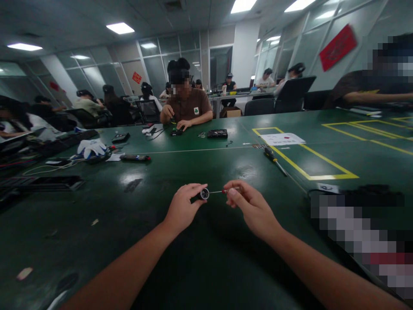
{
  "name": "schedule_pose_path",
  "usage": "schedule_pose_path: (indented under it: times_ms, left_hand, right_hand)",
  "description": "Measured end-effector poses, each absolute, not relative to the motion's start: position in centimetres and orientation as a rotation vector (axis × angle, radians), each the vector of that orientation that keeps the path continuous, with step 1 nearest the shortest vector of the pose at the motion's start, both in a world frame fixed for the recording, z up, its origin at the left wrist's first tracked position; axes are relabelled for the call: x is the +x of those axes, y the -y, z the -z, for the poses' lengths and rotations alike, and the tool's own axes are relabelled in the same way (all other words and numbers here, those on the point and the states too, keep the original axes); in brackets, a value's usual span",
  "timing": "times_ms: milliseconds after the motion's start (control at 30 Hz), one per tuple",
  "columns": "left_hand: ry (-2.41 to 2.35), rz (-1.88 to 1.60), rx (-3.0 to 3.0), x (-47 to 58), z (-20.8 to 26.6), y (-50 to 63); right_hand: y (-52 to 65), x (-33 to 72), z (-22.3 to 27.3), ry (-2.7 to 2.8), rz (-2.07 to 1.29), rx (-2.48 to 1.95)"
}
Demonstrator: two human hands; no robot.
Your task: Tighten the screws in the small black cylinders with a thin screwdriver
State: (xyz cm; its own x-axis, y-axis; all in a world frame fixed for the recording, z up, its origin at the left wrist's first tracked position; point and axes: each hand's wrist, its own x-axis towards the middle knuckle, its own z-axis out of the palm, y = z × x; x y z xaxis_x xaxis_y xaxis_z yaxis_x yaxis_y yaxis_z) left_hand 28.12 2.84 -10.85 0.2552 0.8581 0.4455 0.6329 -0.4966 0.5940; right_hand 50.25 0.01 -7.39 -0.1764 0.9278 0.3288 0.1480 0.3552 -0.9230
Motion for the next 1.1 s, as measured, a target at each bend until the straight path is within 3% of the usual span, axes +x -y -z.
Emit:
schedule_pose_path:
  times_ms: [367,567,1100]
  left_hand:
    - [-1.376,-1.035,2.302,28.2,10.4,-2.5]
    - [-1.405,-1.067,2.327,27.9,10.5,-2.8]
    - [-1.409,-1.047,2.308,28.1,10.3,-2.5]
  right_hand:
    - [-1.2,49.9,9.0,1.138,-1.122,-0.997]
    - [-2.5,50.7,8.8,0.751,-1.578,-0.942]
    - [-2.2,50.1,9.4,1.056,-1.193,-0.949]
